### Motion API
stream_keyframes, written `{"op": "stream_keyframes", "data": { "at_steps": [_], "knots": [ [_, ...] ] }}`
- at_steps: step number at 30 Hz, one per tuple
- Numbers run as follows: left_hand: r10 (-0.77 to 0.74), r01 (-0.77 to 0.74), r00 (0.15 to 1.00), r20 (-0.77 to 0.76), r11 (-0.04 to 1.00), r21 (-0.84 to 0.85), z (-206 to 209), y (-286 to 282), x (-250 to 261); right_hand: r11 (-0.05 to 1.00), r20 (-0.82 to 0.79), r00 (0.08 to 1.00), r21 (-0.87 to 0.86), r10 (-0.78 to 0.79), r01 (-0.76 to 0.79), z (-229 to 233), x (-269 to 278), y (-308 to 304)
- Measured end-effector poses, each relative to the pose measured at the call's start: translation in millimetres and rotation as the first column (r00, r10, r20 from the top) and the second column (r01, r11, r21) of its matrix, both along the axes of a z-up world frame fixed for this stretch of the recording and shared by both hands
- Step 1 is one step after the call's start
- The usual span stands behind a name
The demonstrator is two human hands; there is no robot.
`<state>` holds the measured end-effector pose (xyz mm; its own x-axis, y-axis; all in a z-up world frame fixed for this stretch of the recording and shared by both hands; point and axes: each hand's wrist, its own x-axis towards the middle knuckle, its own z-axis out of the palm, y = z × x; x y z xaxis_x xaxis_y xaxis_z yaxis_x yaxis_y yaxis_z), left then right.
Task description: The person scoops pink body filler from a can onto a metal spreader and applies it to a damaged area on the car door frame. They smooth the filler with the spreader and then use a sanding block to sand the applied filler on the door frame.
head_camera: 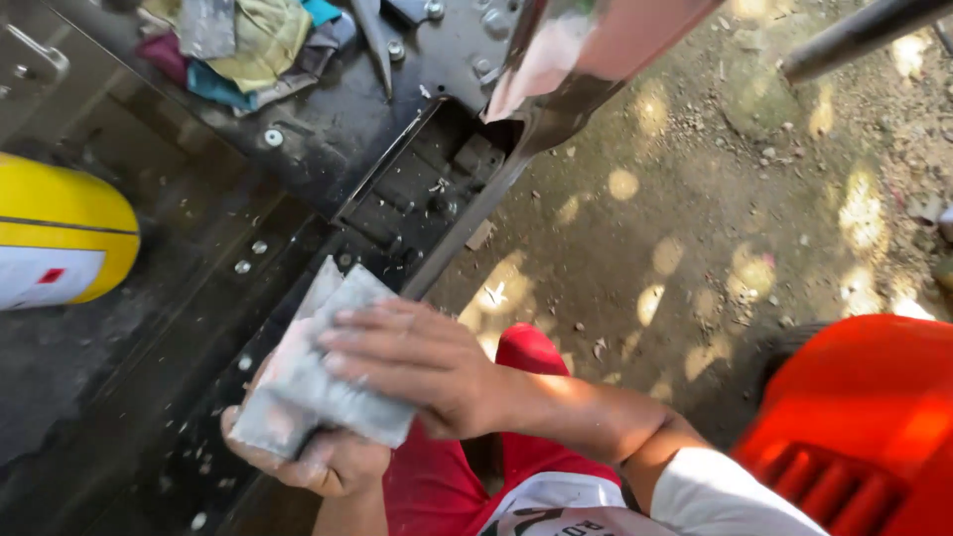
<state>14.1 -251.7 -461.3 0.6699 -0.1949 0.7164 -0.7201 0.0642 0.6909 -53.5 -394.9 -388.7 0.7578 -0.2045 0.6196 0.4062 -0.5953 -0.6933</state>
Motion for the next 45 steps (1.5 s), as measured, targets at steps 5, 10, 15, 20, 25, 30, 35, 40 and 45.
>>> {"op": "stream_keyframes", "data": {
  "at_steps": [5, 10, 15, 20, 25, 30, 35, 40, 45],
  "knots": [
    [0.231, -0.262, 0.933, -0.274, 0.962, -0.079, -128, 7, -2, 0.983, 0.064, 0.995, -0.169, 0.077, -0.065, -97, 18, -5],
    [0.427, -0.381, 0.879, -0.211, 0.896, 0.226, -129, 5, -18, 0.953, 0.092, 0.982, -0.269, 0.167, -0.137, -159, -1, -15],
    [0.037, -0.264, 0.686, -0.727, 0.943, -0.2, -115, 0, -53, 0.85, 0.033, 0.85, 0.003, 0.526, -0.526, -157, -44, -49],
    [0.242, -0.272, 0.944, 0.226, 0.956, 0.112, -148, 20, -61, 0.911, -0.114, 0.91, 0.166, 0.399, -0.378, -170, -87, -33],
    [0.061, -0.098, 0.907, 0.417, 0.993, 0.068, -131, 6, -71, 0.951, -0.28, 0.942, 0.294, 0.185, -0.099, -188, -113, -40],
    [-0.222, 0.257, 0.954, -0.201, 0.951, 0.172, -144, -6, -121, -0.032, -0.222, 0.975, 0.974, 0.004, 0.223, -226, -107, -4],
    [-0.283, 0.321, 0.943, -0.175, 0.913, 0.251, -146, -8, -133, 0.166, -0.219, 0.976, 0.962, 0.003, 0.215, -214, -117, -10],
    [-0.364, 0.507, 0.835, -0.413, 0.799, 0.322, -177, 3, -140, 0.792, -0.108, 0.994, 0.604, -0.03, 0.09, -190, -150, -31],
    [-0.649, 0.239, 0.25, -0.719, 0.761, -0.603, -160, 16, -127, 0.904, 0.034, 0.906, -0.094, 0.422, -0.418, -152, -167, -24]
  ]
}}
